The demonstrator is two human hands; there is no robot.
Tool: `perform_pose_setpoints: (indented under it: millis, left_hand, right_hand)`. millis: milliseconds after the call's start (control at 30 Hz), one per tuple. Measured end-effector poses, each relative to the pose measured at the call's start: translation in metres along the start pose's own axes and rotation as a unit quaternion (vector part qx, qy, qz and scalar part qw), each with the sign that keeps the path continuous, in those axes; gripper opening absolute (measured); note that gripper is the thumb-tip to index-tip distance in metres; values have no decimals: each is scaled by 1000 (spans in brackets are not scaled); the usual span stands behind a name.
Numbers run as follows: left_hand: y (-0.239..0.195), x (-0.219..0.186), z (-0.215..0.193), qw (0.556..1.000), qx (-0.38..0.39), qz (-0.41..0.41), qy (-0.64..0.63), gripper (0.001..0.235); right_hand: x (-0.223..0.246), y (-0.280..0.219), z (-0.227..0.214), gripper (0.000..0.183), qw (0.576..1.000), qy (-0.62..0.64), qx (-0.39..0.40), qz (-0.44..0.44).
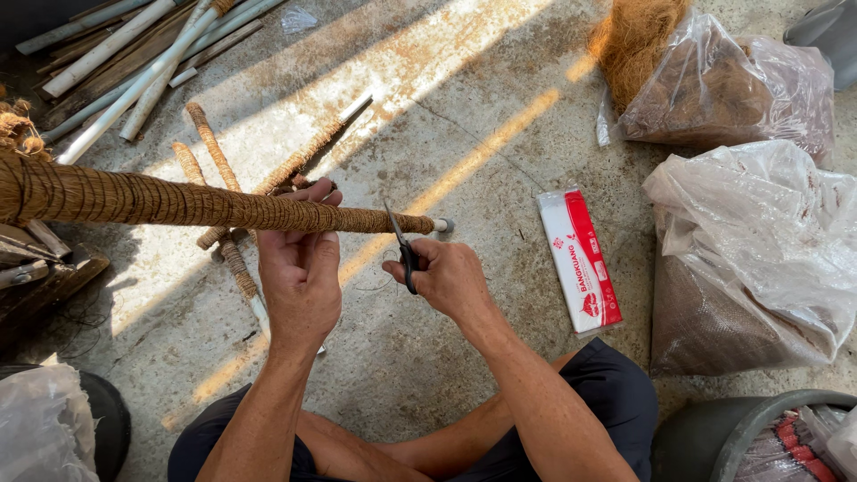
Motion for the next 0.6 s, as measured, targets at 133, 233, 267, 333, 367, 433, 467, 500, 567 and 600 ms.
perform_pose_setpoints:
  millis: [133,233,267,333,367,433,467,500,567,600]
  left_hand:
    - [-2,0,0,1000,6,-7,11,39]
    - [-3,5,1,999,9,-20,-29,45]
    - [-3,5,2,999,14,-11,-26,46]
    - [-5,2,4,1000,23,5,-21,48]
    - [-7,3,4,999,26,3,-21,51]
    - [-8,4,7,999,35,1,-20,56]
    - [-8,4,8,999,37,0,-18,57]
    - [-9,5,9,999,38,0,-16,59]
    - [-10,6,10,999,40,-1,-16,63]
    - [-10,5,11,999,41,1,-18,65]
  right_hand:
    - [8,-4,-3,45,1000,14,10,21]
    - [23,-8,-6,51,1000,6,8,-21]
    - [24,-9,-7,52,1000,1,8,-20]
    - [26,-10,-7,52,1000,-5,5,-23]
    - [26,-10,-8,51,1000,-5,2,-28]
    - [28,-10,-10,50,999,-12,-17,-50]
    - [30,-12,-12,49,997,-20,-32,-68]
    - [31,-13,-13,49,995,-27,-46,-86]
    - [26,-13,-10,47,995,-42,-41,-86]
    - [25,-12,-8,47,994,-50,-40,-87]
Point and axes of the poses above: each hand's wrist, its own y-axis towards the middle knuckle, its own z-axis out of the palm, x = y × z, the point moved 10 cm from there along y, towards the middle knuckle
